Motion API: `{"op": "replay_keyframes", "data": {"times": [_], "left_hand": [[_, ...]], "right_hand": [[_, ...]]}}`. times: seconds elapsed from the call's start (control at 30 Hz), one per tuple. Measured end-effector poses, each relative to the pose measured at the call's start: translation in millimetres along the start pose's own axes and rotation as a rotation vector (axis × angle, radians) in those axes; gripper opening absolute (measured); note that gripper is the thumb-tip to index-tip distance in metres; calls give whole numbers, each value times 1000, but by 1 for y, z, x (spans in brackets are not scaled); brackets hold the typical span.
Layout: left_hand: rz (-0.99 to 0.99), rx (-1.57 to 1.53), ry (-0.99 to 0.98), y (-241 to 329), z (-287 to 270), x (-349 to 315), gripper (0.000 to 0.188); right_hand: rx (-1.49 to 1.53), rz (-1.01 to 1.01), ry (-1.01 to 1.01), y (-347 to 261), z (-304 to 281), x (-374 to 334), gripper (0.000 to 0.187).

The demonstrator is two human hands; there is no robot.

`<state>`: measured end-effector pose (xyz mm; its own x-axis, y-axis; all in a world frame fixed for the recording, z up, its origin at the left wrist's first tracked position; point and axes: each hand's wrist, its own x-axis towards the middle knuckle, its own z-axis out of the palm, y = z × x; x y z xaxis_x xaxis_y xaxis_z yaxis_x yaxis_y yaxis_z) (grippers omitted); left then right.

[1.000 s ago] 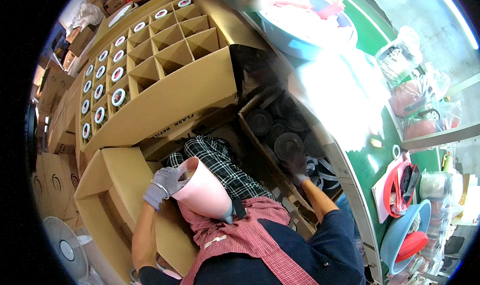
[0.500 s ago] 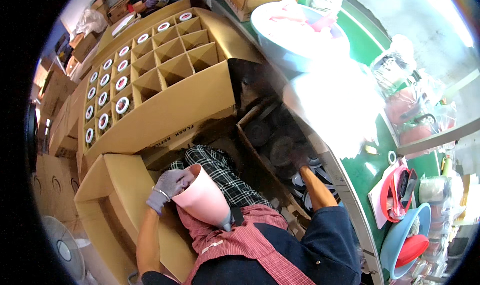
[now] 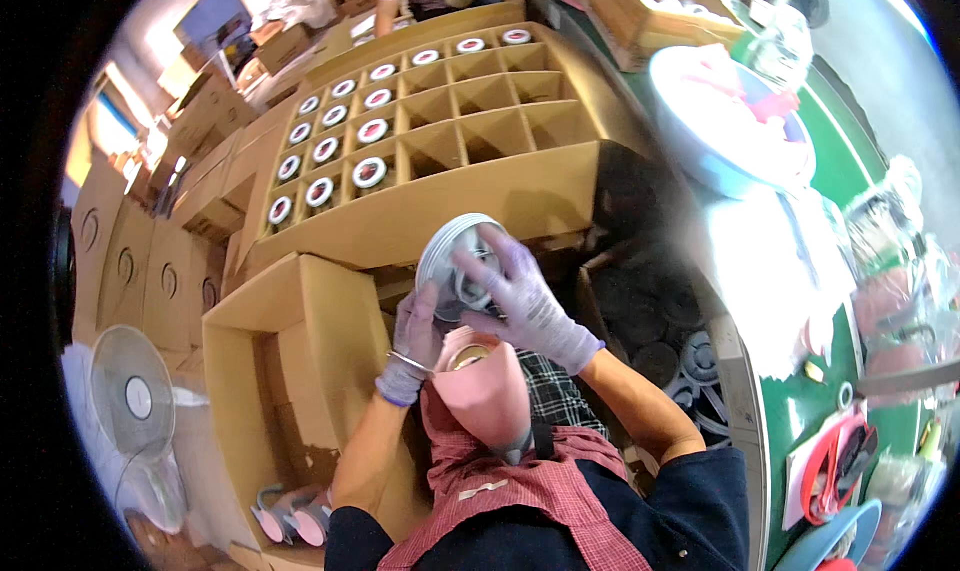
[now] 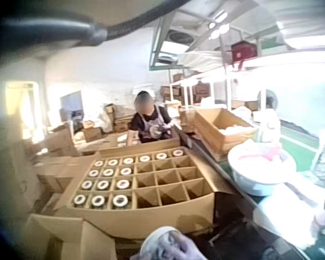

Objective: The person assembles pink water bottles by inserting a glass liner into the outer shell, screwing on a grey lid, and placing the completed unit into a clear plastic bag. The person repeats this process for multiple bottles, placing the finished products into a cardboard box.

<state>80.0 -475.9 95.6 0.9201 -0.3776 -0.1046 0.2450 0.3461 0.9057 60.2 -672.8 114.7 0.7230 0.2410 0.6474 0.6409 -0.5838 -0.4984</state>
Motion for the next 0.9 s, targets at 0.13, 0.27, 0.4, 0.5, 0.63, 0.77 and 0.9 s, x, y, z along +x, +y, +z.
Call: {"op": "replay_keyframes", "data": {"times": [0.13,0.27,0.4,0.5,0.63,0.77,0.9], "left_hand": [[82,59,-50,-15,-18,-7,51],[595,688,21,-13,-23,0,60],[227,42,156,-2,-19,0,60],[233,-151,171,2,-14,-2,57],[427,279,105,4,-17,0,53],[800,981,-51,8,-41,-1,64],[511,732,-178,5,-78,-22,64]], "right_hand": [[306,348,-58,0,38,10,76],[1467,1029,-192,7,50,14,72],[437,659,-290,6,46,14,55],[-69,-42,-40,4,52,17,87],[611,565,-118,12,67,22,71],[1530,715,-293,25,65,11,49],[909,1116,-609,46,37,-7,45]]}}
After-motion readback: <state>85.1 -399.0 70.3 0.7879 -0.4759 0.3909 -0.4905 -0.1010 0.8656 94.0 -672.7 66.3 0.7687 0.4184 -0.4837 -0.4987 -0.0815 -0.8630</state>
